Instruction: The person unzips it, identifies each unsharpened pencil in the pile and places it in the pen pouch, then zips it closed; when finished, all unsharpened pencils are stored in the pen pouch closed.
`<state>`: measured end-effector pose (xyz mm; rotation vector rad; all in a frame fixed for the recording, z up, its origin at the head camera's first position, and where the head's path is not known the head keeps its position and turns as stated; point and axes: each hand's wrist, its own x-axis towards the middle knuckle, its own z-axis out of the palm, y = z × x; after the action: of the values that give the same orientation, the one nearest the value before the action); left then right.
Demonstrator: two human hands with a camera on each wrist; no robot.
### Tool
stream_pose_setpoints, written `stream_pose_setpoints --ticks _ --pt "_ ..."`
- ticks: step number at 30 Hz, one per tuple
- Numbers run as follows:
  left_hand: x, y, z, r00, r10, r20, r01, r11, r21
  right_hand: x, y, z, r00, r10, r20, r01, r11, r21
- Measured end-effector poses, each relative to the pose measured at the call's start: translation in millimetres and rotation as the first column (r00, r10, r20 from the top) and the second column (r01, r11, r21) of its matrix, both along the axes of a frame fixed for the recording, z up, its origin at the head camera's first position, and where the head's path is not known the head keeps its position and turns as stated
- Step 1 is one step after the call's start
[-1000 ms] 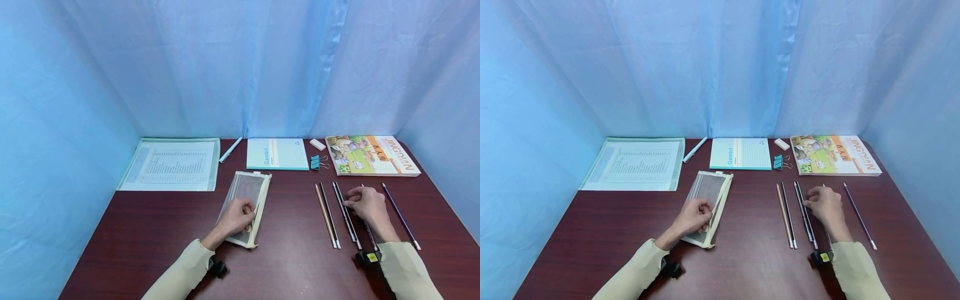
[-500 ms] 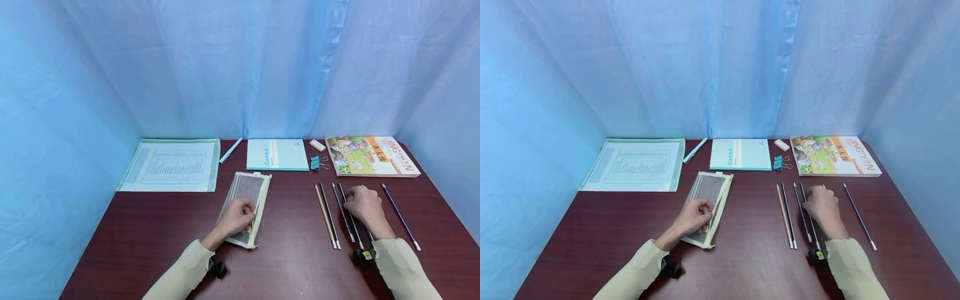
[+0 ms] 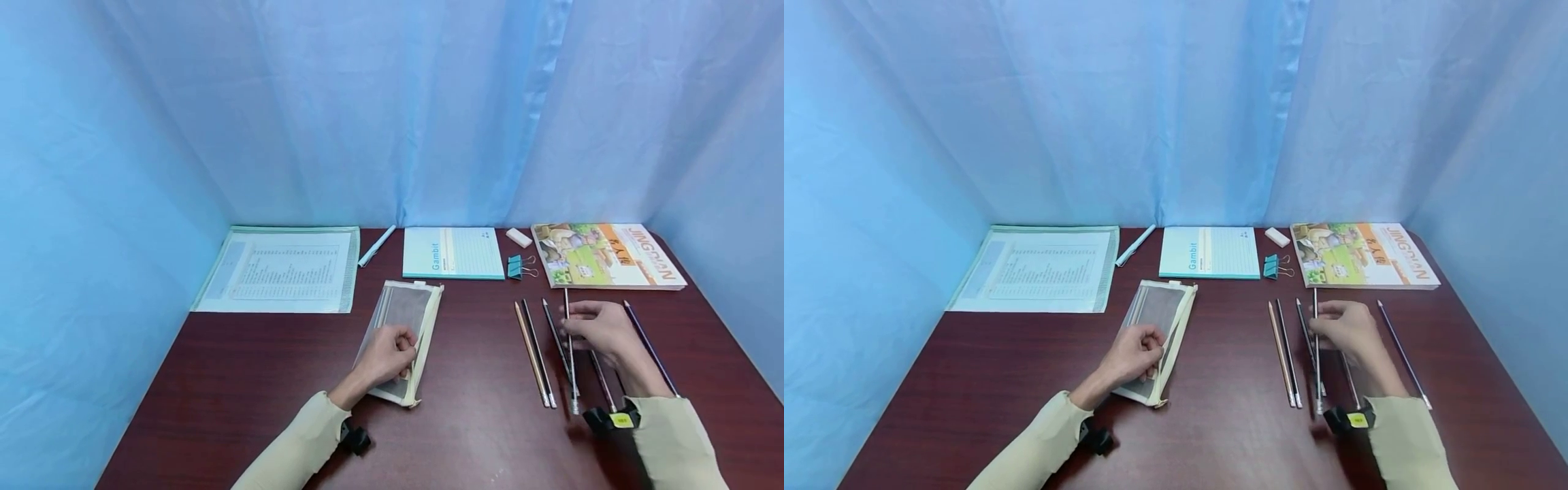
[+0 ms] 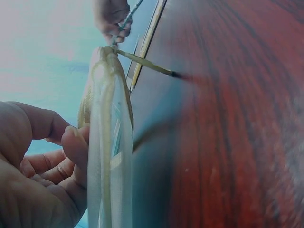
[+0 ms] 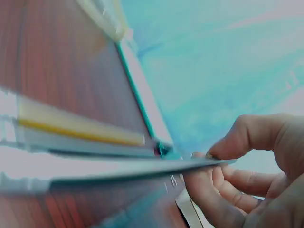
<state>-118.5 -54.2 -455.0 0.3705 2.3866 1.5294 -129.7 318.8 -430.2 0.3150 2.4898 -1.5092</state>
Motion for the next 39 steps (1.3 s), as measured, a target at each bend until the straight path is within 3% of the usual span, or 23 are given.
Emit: stream_pose_setpoints --ticks 2,3,7,9,13,18,22,26,39 --pt "0.1 -0.7 0.1 1.000 0.002 -0.004 -0.002 1.000 0.001 -0.1 -8.6 0.1 0.999 0.032 -0.002 -0.032 0.981 -0.192" --pt "0.1 -1.0 0.2 1.000 0.001 -0.005 -0.001 1.000 0.000 0.3 -14.1 -0.7 0.998 0.056 -0.002 -0.054 0.957 -0.284" --pt "-0.1 -1.6 -0.1 1.000 0.002 -0.007 -0.003 1.000 -0.002 1.6 -45.0 -7.7 0.987 0.157 0.036 -0.113 0.834 -0.540" --pt "-0.1 -1.7 -0.2 1.000 0.002 -0.005 -0.002 1.000 -0.002 1.9 -64.4 -13.1 0.979 0.190 0.067 -0.114 0.795 -0.596" --pt "-0.2 -1.8 -0.4 1.000 -0.001 -0.006 0.001 1.000 0.000 -1.7 -103.6 -24.6 0.977 0.185 0.107 -0.075 0.767 -0.637" --pt "-0.8 -1.3 0.1 1.000 0.001 -0.009 -0.001 1.000 0.008 -13.0 -142.9 -34.0 0.994 0.027 0.107 0.050 0.755 -0.654" --pt "-1.0 -0.6 0.8 1.000 0.006 0.002 -0.006 1.000 0.011 -20.7 -163.3 -36.3 0.988 -0.120 0.094 0.152 0.724 -0.673" --pt "-1.0 -0.4 1.4 1.000 0.012 0.005 -0.012 1.000 0.003 -22.0 -179.2 -38.2 0.985 -0.142 0.098 0.171 0.726 -0.666" --pt "-1.9 -0.9 1.5 1.000 0.007 0.008 -0.007 1.000 -0.007 -16.3 -201.5 -39.7 0.993 -0.003 0.116 0.067 0.836 -0.545"
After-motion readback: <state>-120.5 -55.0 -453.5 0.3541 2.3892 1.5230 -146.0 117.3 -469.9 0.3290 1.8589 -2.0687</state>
